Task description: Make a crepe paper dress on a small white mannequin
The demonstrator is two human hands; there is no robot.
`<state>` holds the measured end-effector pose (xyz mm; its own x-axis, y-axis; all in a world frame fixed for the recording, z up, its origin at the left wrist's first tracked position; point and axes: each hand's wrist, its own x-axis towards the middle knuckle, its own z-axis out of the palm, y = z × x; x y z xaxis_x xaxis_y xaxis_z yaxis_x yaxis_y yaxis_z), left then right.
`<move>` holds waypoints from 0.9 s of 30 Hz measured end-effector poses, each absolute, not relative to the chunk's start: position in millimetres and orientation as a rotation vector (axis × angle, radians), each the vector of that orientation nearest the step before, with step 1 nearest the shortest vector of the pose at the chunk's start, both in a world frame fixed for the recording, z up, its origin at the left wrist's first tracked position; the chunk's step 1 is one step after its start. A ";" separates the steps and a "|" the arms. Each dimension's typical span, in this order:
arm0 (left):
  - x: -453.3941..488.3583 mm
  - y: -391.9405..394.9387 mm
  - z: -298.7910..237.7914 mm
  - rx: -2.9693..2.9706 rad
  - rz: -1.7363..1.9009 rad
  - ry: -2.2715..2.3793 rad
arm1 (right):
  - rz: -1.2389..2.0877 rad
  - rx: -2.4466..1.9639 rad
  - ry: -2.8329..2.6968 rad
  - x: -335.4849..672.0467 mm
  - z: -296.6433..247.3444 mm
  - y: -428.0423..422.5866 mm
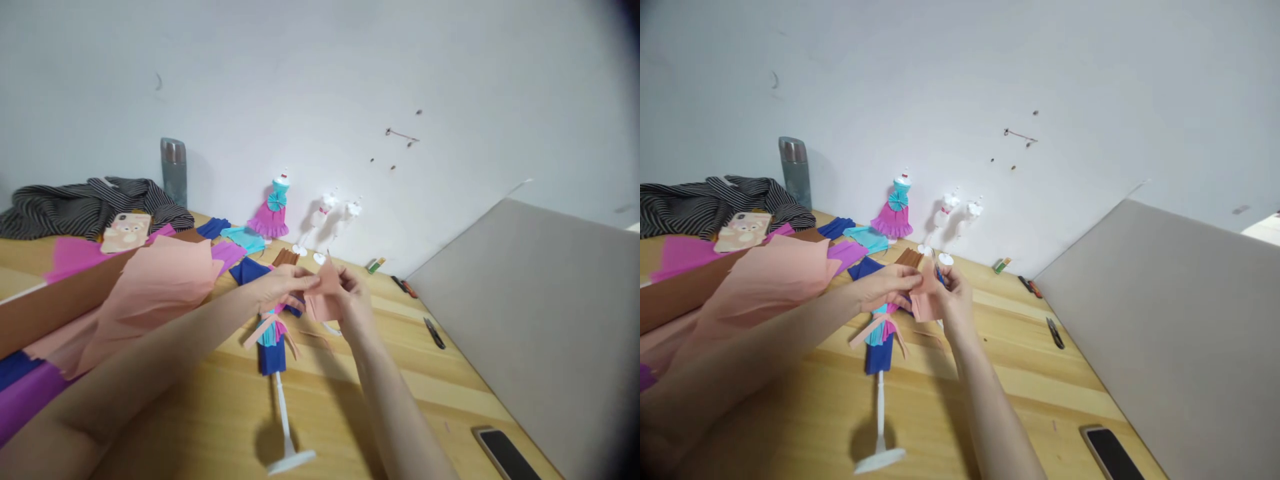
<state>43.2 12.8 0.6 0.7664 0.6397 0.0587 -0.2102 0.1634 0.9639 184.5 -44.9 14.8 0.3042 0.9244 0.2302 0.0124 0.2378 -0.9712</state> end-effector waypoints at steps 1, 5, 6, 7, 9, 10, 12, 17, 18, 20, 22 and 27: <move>44.7 9.2 1.9 1.196 0.620 0.402 | 0.793 -1.154 -1.089 184.8 13.1 -43.6; 45.8 4.4 7.1 1.017 0.677 0.418 | 0.707 -1.218 -1.106 187.4 10.1 -39.9; 45.3 4.6 8.0 1.000 0.679 0.406 | 0.698 -1.230 -1.093 188.0 9.7 -39.1; 44.8 4.8 8.7 0.987 0.669 0.397 | 0.689 -1.239 -1.078 188.5 9.1 -38.3; 44.6 4.1 9.1 0.961 0.620 0.399 | 0.660 -1.248 -1.042 188.3 6.9 -36.7; 45.2 2.9 8.9 0.951 0.590 0.406 | 0.641 -1.251 -1.021 187.6 5.2 -36.0; 47.6 -1.3 7.8 0.980 0.535 0.418 | 0.602 -1.239 -0.981 184.9 1.5 -34.9; 51.3 -11.4 5.9 1.164 0.433 0.483 | 0.570 -1.270 -0.977 186.2 -2.7 -33.0; 49.9 -11.2 6.8 1.187 0.423 0.498 | 0.554 -1.294 -0.994 189.8 -2.0 -32.7; 45.1 -7.8 11.0 1.237 0.433 0.520 | 0.539 -1.350 -1.096 199.2 0.1 -31.9; 38.7 -1.4 18.5 1.276 0.475 0.518 | 0.515 -1.461 -1.238 208.8 1.1 -30.6; 20.4 13.2 47.6 1.329 0.710 0.469 | 0.471 -1.697 -1.460 218.1 -13.3 -22.7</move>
<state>20.4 13.2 47.6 0.7071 0.7020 0.0849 -0.1982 0.0815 0.9768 218.1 -22.7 -13.3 0.2545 0.9398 0.2282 0.6292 0.0183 -0.7770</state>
